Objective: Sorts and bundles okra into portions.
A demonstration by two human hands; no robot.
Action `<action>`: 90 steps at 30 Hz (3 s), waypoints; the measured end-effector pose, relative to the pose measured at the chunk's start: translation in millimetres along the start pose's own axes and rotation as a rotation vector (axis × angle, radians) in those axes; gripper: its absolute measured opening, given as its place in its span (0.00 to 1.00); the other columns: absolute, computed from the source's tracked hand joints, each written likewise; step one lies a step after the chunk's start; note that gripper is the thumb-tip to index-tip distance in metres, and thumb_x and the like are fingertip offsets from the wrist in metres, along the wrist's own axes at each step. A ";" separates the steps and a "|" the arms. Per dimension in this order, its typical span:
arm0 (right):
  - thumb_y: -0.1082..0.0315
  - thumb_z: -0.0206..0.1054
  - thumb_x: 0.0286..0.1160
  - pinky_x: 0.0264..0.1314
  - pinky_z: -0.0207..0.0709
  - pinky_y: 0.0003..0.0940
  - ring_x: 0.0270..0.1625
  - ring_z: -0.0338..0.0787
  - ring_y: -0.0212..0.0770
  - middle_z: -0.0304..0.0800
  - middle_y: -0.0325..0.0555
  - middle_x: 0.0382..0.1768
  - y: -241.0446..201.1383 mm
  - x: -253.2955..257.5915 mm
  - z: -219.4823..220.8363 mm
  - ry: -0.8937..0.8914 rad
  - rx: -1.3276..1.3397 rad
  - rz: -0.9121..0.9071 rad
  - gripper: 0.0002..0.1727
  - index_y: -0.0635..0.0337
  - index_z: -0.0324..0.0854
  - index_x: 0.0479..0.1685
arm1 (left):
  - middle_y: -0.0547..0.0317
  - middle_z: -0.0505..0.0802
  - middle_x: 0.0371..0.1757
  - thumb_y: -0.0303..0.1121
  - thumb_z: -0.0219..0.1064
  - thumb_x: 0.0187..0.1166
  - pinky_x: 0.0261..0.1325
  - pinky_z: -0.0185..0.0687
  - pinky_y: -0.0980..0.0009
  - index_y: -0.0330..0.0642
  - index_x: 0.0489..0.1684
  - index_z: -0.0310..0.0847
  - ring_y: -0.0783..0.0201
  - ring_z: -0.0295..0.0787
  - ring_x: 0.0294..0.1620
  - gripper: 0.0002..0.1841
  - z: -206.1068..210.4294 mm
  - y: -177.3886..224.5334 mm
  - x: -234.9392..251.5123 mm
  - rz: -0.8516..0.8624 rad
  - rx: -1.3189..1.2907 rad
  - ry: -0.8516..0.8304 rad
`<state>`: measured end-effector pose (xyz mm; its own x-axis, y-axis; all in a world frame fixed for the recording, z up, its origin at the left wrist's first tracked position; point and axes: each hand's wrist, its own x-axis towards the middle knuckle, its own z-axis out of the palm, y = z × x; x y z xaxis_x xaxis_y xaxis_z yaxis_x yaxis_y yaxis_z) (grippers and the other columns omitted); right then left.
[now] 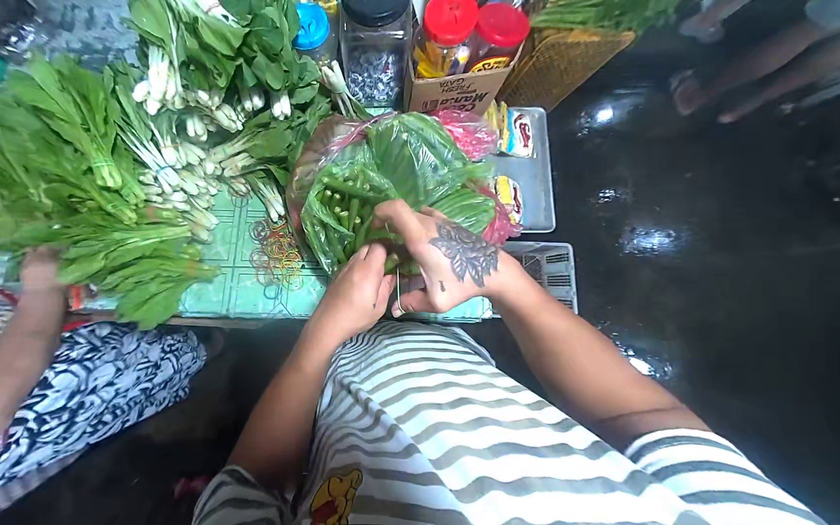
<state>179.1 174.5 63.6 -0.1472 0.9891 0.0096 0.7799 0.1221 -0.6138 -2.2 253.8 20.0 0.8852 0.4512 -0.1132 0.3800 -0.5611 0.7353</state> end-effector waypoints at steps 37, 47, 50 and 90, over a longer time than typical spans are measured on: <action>0.68 0.85 0.54 0.61 0.90 0.47 0.64 0.89 0.53 0.87 0.55 0.62 24.1 -66.3 32.1 0.685 1.056 -0.036 0.58 0.53 0.47 0.87 | 0.57 0.90 0.57 0.42 0.71 0.80 0.59 0.90 0.63 0.42 0.66 0.83 0.66 0.89 0.56 0.21 23.2 18.3 38.5 0.319 -0.118 0.149; 0.59 0.70 0.58 0.64 0.80 0.44 0.63 0.83 0.47 0.81 0.50 0.63 109.0 -198.0 0.0 0.808 1.419 -0.136 0.34 0.53 0.70 0.71 | 0.55 0.92 0.59 0.49 0.69 0.81 0.60 0.89 0.52 0.45 0.76 0.76 0.59 0.91 0.56 0.28 124.5 132.6 79.4 0.311 0.192 0.007; 0.59 0.69 0.63 0.57 0.83 0.38 0.58 0.84 0.40 0.81 0.44 0.60 135.4 -239.0 10.4 0.826 1.260 0.072 0.31 0.52 0.69 0.71 | 0.59 0.90 0.64 0.55 0.60 0.85 0.59 0.90 0.58 0.48 0.82 0.72 0.66 0.89 0.57 0.30 163.8 145.7 92.1 0.265 -0.062 -0.066; 0.42 0.63 0.83 0.72 0.74 0.61 0.73 0.80 0.63 0.73 0.68 0.77 359.3 -358.4 225.5 0.465 1.291 1.840 0.43 0.64 0.59 0.88 | 0.50 0.94 0.55 0.39 0.59 0.90 0.58 0.92 0.59 0.36 0.66 0.79 0.56 0.94 0.53 0.17 311.7 65.7 61.7 -0.691 -0.518 -0.526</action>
<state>374.9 -154.8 -338.4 0.2723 -0.0880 -0.9582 -0.8238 -0.5358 -0.1850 161.0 28.5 -146.9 0.5684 0.1305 -0.8124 0.8017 0.1340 0.5825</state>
